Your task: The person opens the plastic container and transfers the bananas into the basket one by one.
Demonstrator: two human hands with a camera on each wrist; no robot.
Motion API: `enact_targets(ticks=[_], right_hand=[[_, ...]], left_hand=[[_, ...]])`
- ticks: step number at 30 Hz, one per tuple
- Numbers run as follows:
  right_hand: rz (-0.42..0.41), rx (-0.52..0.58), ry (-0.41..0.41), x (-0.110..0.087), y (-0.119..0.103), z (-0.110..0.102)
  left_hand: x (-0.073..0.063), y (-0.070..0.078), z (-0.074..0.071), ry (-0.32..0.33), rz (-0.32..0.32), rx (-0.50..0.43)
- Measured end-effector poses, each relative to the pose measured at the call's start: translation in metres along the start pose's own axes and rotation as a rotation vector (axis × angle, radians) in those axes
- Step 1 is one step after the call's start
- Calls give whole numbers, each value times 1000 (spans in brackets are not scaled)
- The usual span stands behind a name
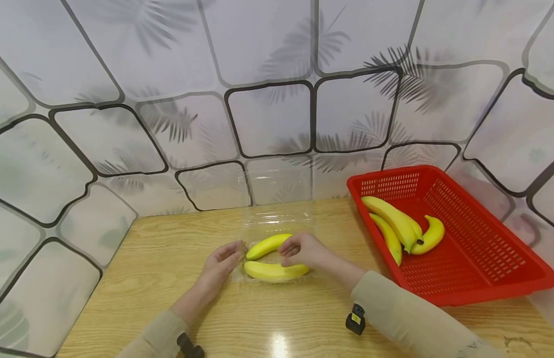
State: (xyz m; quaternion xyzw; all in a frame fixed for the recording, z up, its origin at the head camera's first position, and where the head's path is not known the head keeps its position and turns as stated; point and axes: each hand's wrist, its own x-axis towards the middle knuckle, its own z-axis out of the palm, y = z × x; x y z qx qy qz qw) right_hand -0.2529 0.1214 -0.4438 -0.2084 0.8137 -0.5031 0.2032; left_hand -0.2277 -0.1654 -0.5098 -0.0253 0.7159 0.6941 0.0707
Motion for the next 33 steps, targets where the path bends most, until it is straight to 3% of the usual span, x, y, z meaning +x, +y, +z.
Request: enact_targets(ticks=[19,33], right_hand=[[-1,-53,-36,13,9,15],[48,-166,-28,17,10,22]], left_hand=[[0,1,0,-1,-4,-9],[1,0,0,-18,0,-17]])
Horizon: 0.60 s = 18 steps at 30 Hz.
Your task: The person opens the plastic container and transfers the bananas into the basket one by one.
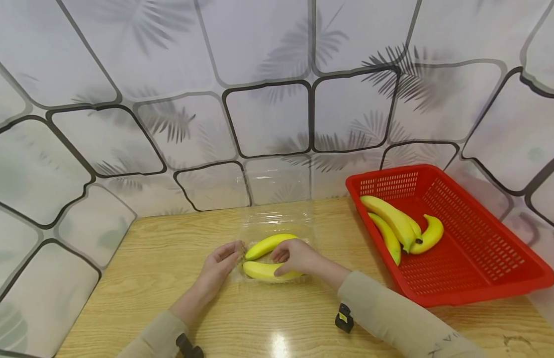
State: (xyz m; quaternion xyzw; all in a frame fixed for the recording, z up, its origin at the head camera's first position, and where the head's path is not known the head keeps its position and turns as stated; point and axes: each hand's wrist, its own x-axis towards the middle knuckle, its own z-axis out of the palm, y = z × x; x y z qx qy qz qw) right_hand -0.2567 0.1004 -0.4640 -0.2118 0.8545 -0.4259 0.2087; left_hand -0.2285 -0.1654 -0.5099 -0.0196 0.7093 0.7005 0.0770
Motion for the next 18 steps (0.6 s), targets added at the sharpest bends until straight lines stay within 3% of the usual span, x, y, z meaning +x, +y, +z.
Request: enact_targets(ticks=[18], right_hand=[[-31,-149,-16,0,0,5]], left_hand=[[-1,0,-1,-4,12,8]])
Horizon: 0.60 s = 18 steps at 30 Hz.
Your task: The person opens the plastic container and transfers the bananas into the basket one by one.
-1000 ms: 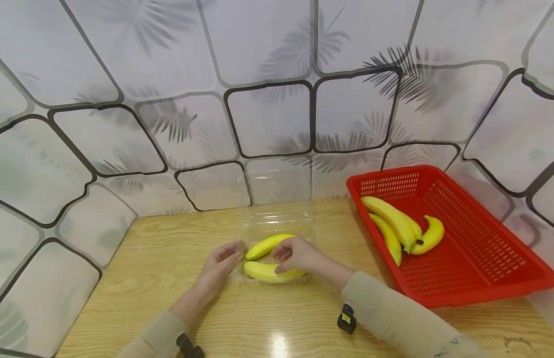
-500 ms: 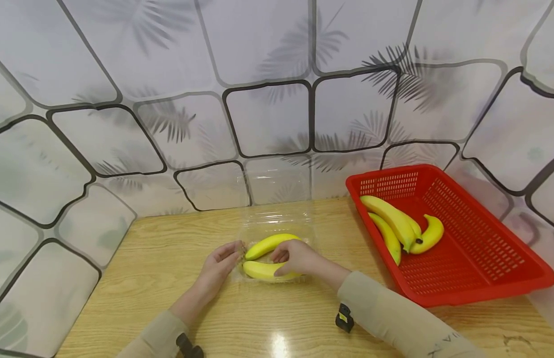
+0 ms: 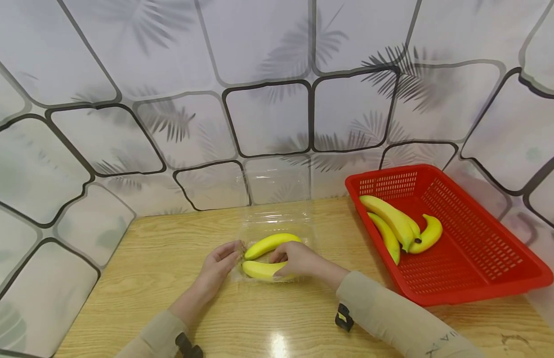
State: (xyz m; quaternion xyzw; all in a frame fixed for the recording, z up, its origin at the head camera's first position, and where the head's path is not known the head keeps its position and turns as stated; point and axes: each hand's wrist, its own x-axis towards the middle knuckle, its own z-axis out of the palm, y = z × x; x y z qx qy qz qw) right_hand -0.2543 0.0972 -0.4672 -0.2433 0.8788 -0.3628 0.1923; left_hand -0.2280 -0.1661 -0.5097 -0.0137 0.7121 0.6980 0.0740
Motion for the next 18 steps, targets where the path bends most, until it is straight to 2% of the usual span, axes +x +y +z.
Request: enact_targets(ticks=[7,14,18], right_hand=[[-19,-23,-4,0,0,0],[-16,-57,19,-2,1,1],[-21,-59,32,-3,1,2]], left_hand=[[0,1,-1,11,-11,-4],[-1,1,-2,-15,-15,1],[0,0,-1,0,-8,-5]])
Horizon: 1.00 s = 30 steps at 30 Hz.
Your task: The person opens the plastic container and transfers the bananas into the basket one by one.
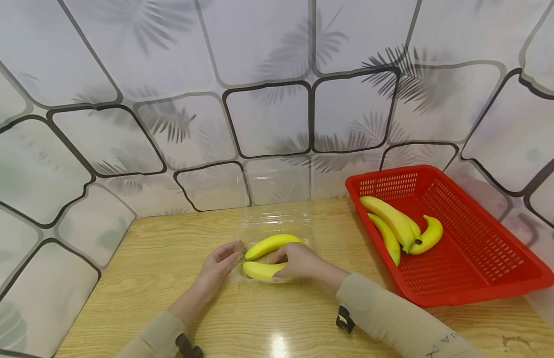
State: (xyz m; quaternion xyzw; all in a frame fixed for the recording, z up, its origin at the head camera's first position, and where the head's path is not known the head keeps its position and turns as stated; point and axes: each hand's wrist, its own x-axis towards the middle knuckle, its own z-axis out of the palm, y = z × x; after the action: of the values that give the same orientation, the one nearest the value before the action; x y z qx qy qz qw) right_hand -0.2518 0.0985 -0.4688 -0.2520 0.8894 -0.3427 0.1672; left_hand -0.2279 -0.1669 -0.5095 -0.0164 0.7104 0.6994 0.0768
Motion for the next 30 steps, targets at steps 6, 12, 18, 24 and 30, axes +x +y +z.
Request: enact_targets(ticks=[6,12,18,24,30], right_hand=[[-2,-3,25,-1,-1,0],[-26,-9,47,-3,-2,0],[-47,5,60,-2,-2,-1],[-33,80,73,0,1,-3],[-15,103,94,2,4,-4]], left_hand=[[1,-1,1,12,-3,-2],[-1,0,1,8,-6,7],[-1,-1,0,-8,-6,-8],[-2,-1,-1,-14,1,-10],[-1,-1,0,-2,5,-32]])
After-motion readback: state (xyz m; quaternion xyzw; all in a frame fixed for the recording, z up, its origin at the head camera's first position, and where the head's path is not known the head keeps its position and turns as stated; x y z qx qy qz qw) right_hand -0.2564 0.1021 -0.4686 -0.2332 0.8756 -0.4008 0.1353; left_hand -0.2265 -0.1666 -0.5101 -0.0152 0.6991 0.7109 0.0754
